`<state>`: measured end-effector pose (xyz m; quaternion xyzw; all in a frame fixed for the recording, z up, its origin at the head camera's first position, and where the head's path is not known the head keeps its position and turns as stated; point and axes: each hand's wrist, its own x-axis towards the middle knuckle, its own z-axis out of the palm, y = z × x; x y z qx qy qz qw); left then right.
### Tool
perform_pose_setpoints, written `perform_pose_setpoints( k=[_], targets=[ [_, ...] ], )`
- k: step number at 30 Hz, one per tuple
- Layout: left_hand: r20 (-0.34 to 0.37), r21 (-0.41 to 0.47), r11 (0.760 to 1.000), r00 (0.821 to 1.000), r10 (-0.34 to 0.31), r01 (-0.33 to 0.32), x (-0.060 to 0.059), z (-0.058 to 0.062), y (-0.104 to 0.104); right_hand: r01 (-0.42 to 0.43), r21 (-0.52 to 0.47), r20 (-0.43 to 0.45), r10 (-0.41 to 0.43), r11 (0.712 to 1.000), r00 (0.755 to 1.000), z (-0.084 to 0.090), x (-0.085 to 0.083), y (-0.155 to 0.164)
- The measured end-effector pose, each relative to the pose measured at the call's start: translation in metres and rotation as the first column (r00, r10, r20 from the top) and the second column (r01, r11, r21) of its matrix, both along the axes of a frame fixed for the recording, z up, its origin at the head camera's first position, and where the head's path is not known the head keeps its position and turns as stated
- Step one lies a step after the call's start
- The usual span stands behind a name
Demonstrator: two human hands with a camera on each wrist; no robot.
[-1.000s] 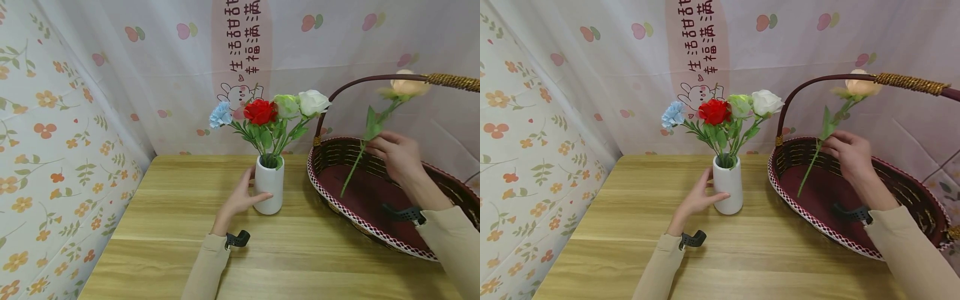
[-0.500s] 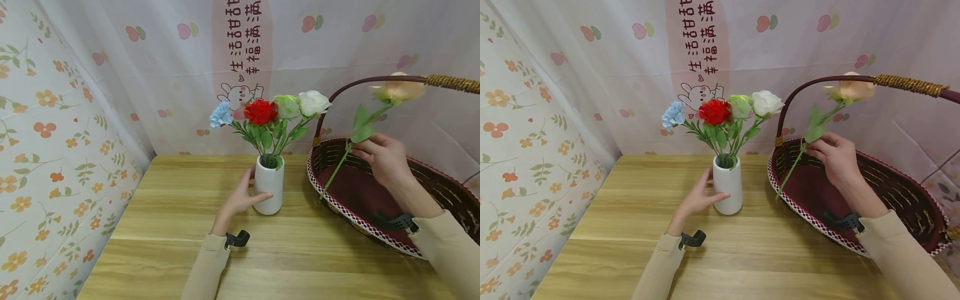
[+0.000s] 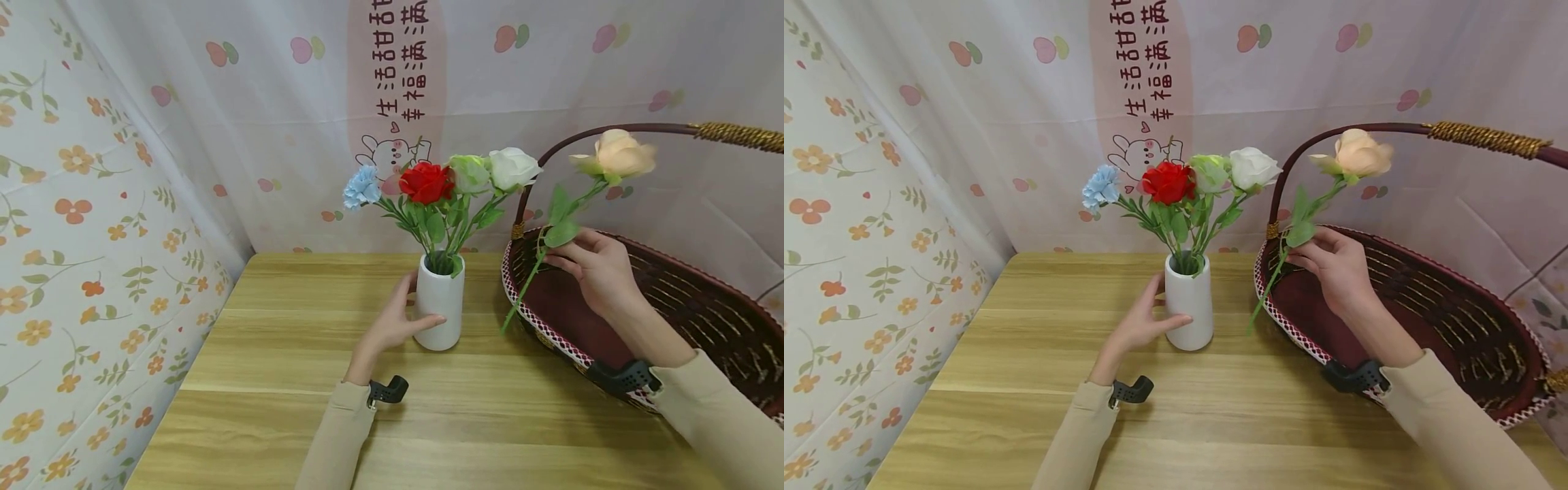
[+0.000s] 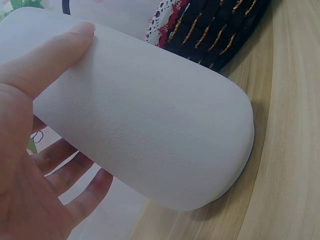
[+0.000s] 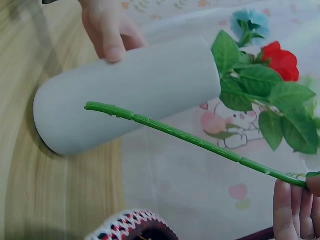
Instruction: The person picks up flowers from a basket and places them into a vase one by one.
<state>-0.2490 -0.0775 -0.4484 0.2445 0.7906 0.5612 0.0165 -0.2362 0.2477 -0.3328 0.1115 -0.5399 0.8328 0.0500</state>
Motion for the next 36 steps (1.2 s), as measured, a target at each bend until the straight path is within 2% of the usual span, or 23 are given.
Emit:
perform_pose_setpoints(
  k=[7, 13, 20, 26, 36],
  targets=[
    [-0.004, -0.006, 1.000, 1.000, 0.000, 0.000, 0.000, 0.000, 0.000, 0.022, 0.081, -0.075, -0.016, 0.996, 0.997, -0.001, 0.005, -0.010],
    [0.001, -0.003, 1.000, 1.000, -0.002, 0.002, 0.001, 0.001, 0.000, 0.080, 0.113, -0.167, -0.061, 0.990, 0.984, 0.013, 0.009, -0.020],
    [-0.003, -0.008, 1.000, 1.000, -0.003, 0.003, 0.002, 0.000, -0.001, 0.105, -0.002, -0.219, -0.103, 0.994, 0.970, 0.032, 0.007, -0.029],
    [-0.014, -0.007, 1.000, 1.000, 0.004, -0.004, 0.001, 0.000, 0.001, 0.147, -0.055, -0.249, -0.156, 0.988, 0.956, 0.045, 0.006, -0.036],
    [-0.010, 0.010, 1.000, 1.000, -0.001, 0.002, 0.001, 0.000, 0.001, 0.222, -0.264, -0.210, -0.281, 0.939, 0.936, 0.058, 0.000, -0.047]
  ],
)
